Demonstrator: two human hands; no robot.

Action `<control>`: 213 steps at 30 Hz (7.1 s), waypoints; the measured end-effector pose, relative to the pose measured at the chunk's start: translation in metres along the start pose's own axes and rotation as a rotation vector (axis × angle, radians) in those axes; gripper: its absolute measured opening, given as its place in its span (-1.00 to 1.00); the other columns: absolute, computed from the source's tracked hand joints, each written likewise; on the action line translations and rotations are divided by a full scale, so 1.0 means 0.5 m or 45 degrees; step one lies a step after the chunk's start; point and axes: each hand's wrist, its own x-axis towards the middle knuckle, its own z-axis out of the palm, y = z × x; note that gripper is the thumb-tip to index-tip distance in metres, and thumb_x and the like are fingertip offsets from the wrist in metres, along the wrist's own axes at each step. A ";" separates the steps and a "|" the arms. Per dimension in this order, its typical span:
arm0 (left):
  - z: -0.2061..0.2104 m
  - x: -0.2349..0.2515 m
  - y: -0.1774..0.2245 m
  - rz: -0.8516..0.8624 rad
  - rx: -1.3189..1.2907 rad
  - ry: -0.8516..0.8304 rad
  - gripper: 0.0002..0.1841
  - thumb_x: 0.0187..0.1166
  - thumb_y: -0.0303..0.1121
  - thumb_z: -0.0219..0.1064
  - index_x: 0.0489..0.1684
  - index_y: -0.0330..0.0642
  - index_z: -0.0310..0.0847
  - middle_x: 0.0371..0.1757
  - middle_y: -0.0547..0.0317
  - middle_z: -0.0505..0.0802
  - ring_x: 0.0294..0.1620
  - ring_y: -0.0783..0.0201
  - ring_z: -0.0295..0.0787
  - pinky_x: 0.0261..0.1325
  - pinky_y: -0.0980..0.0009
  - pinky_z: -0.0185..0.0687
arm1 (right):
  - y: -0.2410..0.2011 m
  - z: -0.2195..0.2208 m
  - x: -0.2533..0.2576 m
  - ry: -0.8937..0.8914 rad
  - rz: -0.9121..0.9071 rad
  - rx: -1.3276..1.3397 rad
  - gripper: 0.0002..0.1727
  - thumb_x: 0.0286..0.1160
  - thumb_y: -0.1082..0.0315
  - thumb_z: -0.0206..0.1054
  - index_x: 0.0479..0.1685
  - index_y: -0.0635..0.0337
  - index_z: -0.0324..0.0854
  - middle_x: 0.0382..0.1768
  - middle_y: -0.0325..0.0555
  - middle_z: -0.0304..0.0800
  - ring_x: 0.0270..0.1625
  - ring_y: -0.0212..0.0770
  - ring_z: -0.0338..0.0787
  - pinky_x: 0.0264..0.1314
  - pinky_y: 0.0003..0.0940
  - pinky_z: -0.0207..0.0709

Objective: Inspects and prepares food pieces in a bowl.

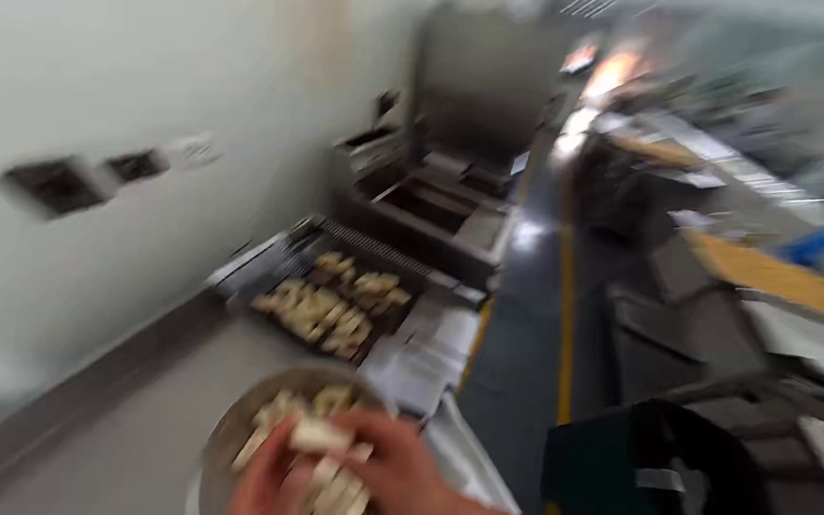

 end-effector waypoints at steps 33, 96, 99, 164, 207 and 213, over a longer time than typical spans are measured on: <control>-0.105 0.001 0.041 -0.097 0.014 0.295 -0.61 0.74 -0.39 0.04 0.47 -0.22 0.50 0.17 0.12 0.84 0.10 0.21 0.86 0.19 0.18 0.83 | 0.025 -0.017 0.074 -0.403 0.114 -0.289 -0.68 0.69 0.24 0.30 0.24 0.22 0.69 0.11 -0.17 0.86 0.10 -0.35 0.88 0.21 -0.38 0.80; -0.029 -0.048 0.017 -0.323 0.150 0.240 -0.47 0.62 -0.57 0.29 0.62 -0.24 0.42 0.23 0.08 0.84 0.09 0.27 0.88 0.20 0.36 0.82 | 0.037 0.037 -0.008 -0.539 -0.420 -0.958 -0.42 0.46 0.42 0.14 0.55 0.10 0.61 0.00 0.00 0.74 -0.16 -0.16 0.77 -0.38 -0.34 0.60; -0.024 -0.045 0.021 -0.307 0.260 0.254 -0.45 0.60 -0.54 0.35 0.63 -0.23 0.43 0.23 0.11 0.85 0.11 0.31 0.87 0.21 0.40 0.82 | 0.036 0.034 -0.009 -0.564 -0.434 -0.938 -0.42 0.43 0.41 0.16 0.53 0.16 0.61 0.01 0.01 0.74 -0.18 -0.19 0.76 -0.42 -0.37 0.58; -0.011 -0.057 -0.001 -0.476 -0.446 0.133 -0.69 0.78 -0.34 0.06 0.16 -0.22 0.74 -0.11 0.09 0.89 -0.14 0.32 0.89 0.04 0.35 0.84 | 0.027 -0.003 0.022 -0.601 0.243 0.187 -0.65 0.55 0.12 0.45 0.17 0.12 0.81 0.19 -0.17 0.72 0.03 -0.31 0.84 0.04 -0.43 0.84; -0.128 -0.058 -0.083 -0.620 0.927 0.095 -0.44 0.73 -0.25 0.27 0.72 -0.10 0.36 0.43 0.04 0.76 0.44 0.16 0.70 0.53 0.05 0.57 | 0.191 0.047 0.095 -1.194 0.083 -1.037 -0.72 0.44 0.41 0.52 0.11 0.17 0.79 0.11 0.03 0.79 0.25 0.08 0.77 0.25 0.11 0.68; -0.121 -0.044 -0.089 -0.450 0.973 -0.005 -0.34 0.60 -0.28 0.40 0.74 -0.14 0.34 0.67 0.05 0.55 0.67 0.13 0.46 0.66 0.03 0.40 | 0.182 -0.055 0.024 -0.748 -0.249 -0.834 -0.71 0.45 0.34 0.40 0.11 0.16 0.82 0.14 -0.02 0.80 0.26 -0.09 0.77 0.34 -0.20 0.67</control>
